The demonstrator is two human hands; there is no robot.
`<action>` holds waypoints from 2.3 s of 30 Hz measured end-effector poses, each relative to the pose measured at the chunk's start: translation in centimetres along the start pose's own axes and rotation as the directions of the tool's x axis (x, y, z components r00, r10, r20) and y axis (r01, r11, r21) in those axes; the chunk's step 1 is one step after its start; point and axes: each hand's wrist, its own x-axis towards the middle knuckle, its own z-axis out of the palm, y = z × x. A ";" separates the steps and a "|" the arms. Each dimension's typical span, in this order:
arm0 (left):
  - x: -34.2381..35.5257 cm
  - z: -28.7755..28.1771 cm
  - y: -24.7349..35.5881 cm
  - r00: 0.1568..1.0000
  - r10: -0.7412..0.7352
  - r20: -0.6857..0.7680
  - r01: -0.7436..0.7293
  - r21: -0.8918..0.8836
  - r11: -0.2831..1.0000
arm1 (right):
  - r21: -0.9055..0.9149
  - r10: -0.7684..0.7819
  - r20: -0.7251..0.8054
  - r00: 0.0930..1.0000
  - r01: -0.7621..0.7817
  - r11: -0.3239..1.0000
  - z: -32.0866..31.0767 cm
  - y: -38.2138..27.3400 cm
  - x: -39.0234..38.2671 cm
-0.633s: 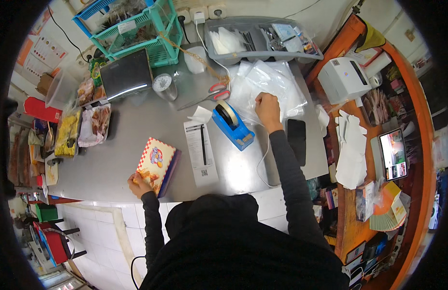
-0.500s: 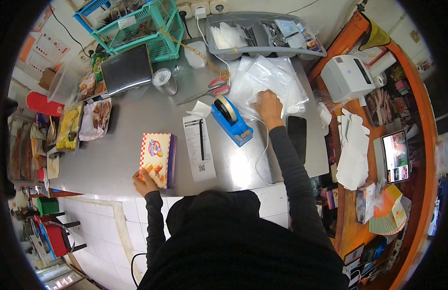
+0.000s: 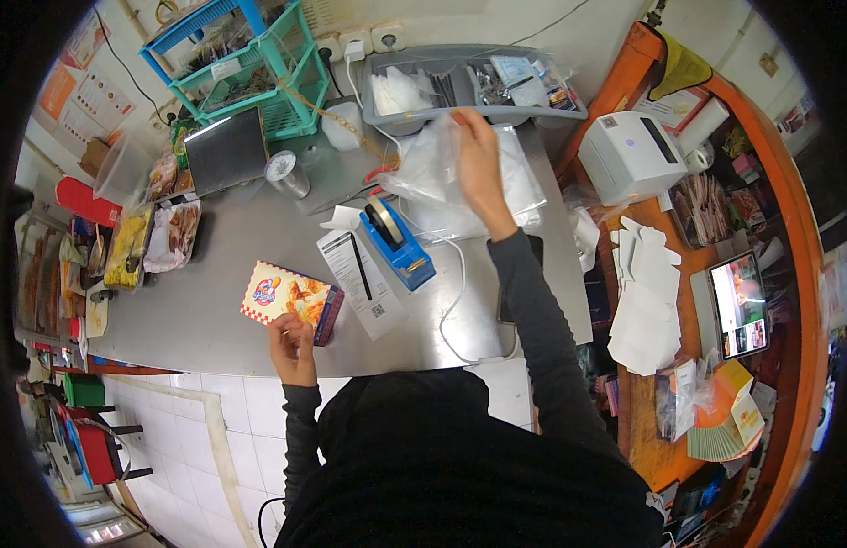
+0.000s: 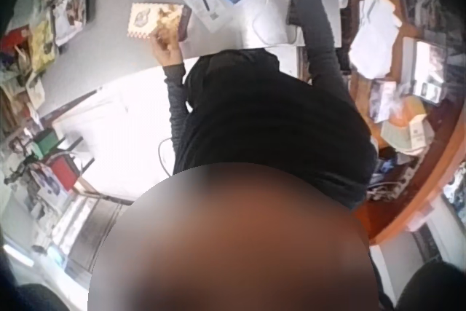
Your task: The person packs fried chicken and rice into takeaway boxes, places them in plastic bags, and attaches receipts. They handle multiple boxes and bags, retrieve items from a display case, and organize the packed orders on the counter.
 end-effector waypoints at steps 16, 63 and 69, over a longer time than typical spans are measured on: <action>0.0 -2.4 4.6 0.942 0.054 0.330 0.230 -0.757 0.612 | 0.192 0.573 0.776 0.263 -0.964 0.183 3.3 -6.1 -8.8; -7.2 -5.7 10.7 0.941 0.161 0.298 -0.308 0.556 0.772 | -0.291 0.039 0.535 0.844 0.140 0.946 3.5 -4.8 -17.2; -3.9 -9.7 4.7 0.992 0.077 -0.101 0.058 0.899 0.433 | -0.182 0.131 0.869 0.477 0.061 0.981 6.3 -7.7 -19.7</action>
